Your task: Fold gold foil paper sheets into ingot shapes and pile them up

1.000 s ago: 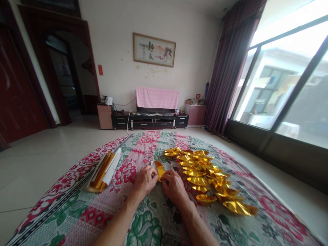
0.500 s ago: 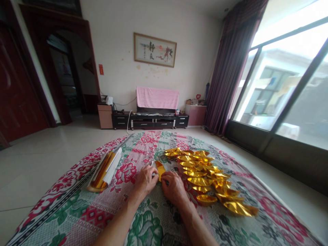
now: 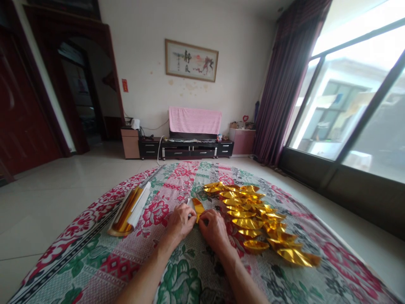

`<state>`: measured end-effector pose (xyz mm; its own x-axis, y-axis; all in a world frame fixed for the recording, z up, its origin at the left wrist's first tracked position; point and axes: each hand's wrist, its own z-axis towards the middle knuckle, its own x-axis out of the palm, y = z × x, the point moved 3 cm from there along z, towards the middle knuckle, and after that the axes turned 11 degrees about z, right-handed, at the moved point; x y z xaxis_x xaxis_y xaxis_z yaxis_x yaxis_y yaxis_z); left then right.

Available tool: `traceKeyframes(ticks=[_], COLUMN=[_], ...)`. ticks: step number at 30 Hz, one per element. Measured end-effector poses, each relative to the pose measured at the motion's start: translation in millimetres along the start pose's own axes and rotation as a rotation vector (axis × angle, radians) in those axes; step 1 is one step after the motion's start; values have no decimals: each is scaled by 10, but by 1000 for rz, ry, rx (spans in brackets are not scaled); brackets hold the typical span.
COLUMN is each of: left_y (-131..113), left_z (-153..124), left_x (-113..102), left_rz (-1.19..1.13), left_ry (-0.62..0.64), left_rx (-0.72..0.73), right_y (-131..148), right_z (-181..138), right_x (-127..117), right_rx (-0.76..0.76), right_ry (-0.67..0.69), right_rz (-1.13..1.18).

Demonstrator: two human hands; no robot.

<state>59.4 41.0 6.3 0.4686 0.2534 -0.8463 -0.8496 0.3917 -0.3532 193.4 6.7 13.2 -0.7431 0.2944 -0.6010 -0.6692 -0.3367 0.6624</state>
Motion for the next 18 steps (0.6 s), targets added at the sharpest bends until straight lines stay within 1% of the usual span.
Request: traceKeyframes(ticks=[9,18], left_y=[-4,128], left_z=[1,62], left_x=[-2,66], left_rz=[12,-52], left_ry=[-6,49], left_rx=[6,1], right_y=[23,30], right_z=[-21,-29], right_x=[-15,-9], right_rx=[-12,0], right_ry=[38,25], right_rz=[-59,-81])
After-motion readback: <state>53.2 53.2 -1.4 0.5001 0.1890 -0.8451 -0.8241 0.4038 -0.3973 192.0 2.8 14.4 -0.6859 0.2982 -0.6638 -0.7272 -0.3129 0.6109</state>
